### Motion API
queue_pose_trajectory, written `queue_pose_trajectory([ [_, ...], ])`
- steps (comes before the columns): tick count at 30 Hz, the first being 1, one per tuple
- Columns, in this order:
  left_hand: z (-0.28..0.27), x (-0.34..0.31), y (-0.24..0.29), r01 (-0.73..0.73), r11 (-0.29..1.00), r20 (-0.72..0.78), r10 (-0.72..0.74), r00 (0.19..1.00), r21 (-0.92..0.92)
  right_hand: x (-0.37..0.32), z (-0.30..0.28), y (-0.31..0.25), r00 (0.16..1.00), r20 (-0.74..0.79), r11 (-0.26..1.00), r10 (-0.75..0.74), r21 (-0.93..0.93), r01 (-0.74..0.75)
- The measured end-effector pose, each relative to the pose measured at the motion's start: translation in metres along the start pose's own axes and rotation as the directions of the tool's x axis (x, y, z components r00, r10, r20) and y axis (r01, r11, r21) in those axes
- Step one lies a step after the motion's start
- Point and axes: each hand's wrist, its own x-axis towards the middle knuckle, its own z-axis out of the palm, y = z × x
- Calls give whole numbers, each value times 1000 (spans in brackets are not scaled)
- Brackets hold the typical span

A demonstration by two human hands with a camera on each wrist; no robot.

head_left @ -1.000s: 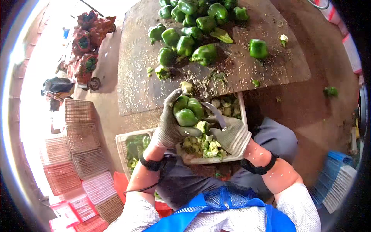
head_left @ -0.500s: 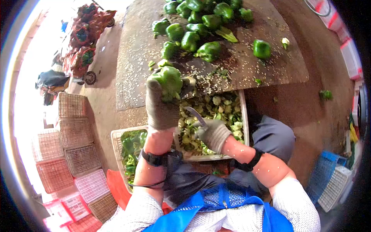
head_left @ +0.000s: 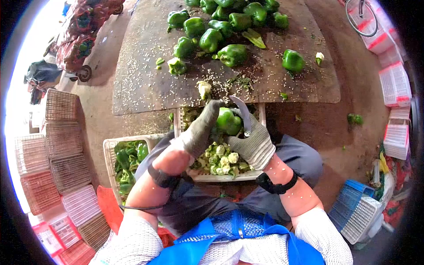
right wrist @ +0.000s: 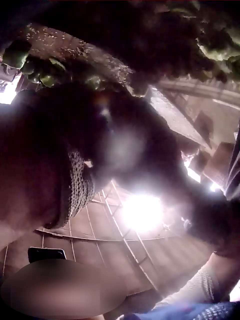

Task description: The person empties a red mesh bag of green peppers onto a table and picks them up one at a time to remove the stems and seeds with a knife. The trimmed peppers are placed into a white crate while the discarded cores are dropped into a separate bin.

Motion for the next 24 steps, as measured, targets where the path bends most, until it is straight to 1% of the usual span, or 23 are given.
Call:
queue_pose_trajectory([
  [1, 2, -1, -2, -165, 967, -30, 174, 984, 194, 1, -1, 1, 999, -9, 999, -35, -3, 35],
  [2, 4, -2, -5, -308, 870, -24, 343, 939, 384, 1, -2, 2, 997, -19, 998, -69, -4, 69],
  [3, 3, -1, -16, -349, 854, -38, 392, 919, 386, 0, -1, 3, 994, -31, 995, -101, -2, 101],
  [4, 7, -5, -16, -324, 825, -48, 389, 920, 463, -1, -1, 3, 992, -45, 991, -120, 56, 123],
  [6, 6, -5, -20, -333, 821, -116, 429, 896, 465, -1, 2, 2, 983, -81, 969, -164, 175, 176],
  [7, 21, -5, -18, -359, 907, -220, 405, 888, 223, -1, 2, -9, 992, -81, 979, -94, 172, 107],
  [8, 17, 3, -25, -406, 907, -269, 420, 867, 111, 2, 4, -14, 987, -109, 988, -115, 92, 126],
  [10, 9, 10, -18, -390, 825, -298, 525, 797, 409, 9, 6, -20, 975, -164, 988, -151, -66, 142],
  [11, 5, 15, -18, -397, 857, -336, 499, 799, 328, 12, 18, -6, 973, -205, 991, -107, -102, 87],
  [12, 2, 20, -19, -406, 881, -373, 472, 799, 244, 13, 23, -5, 948, -278, 985, -157, 23, 170],
  [13, 3, 20, -15, -414, 909, -346, 373, 861, -49, 13, 24, -9, 951, -274, 988, -143, 11, 152],
  [14, 5, 19, -12, -377, 860, -294, 283, 913, -343, 12, 24, -12, 956, -261, 991, -131, -5, 134],
  [16, -2, 21, -5, -272, 863, -380, 102, 919, -426, 5, 38, -16, 899, -366, 969, -240, -43, 241],
  [17, -5, 23, -3, -228, 850, -417, 11, 909, -474, 2, 38, -17, 878, -376, 954, -298, -90, 285],
  [19, -6, 21, -1, -185, 771, -325, -30, 945, -609, 1, 33, -24, 904, -335, 963, -266, -57, 262],
  [20, -3, 18, 2, -160, 750, -296, -50, 954, -642, 2, 30, -27, 916, -310, 966, -257, -46, 255],
  [21, 1, 15, 6, -134, 727, -267, -69, 961, -673, 0, 27, -30, 948, -259, 982, -186, -18, 187],
  [22, 5, 13, 10, -108, 703, -237, -89, 967, -703, 0, 26, -32, 939, -269, 977, -214, -34, 213],
  [23, 9, 12, 11, -113, 718, -229, -66, 971, -687, -1, 27, -33, 929, -278, 970, -242, -49, 238],
  [24, 10, 9, 13, -110, 706, -219, -65, 974, -700, -1, 29, -34, 919, -287, 963, -270, -62, 264],
])
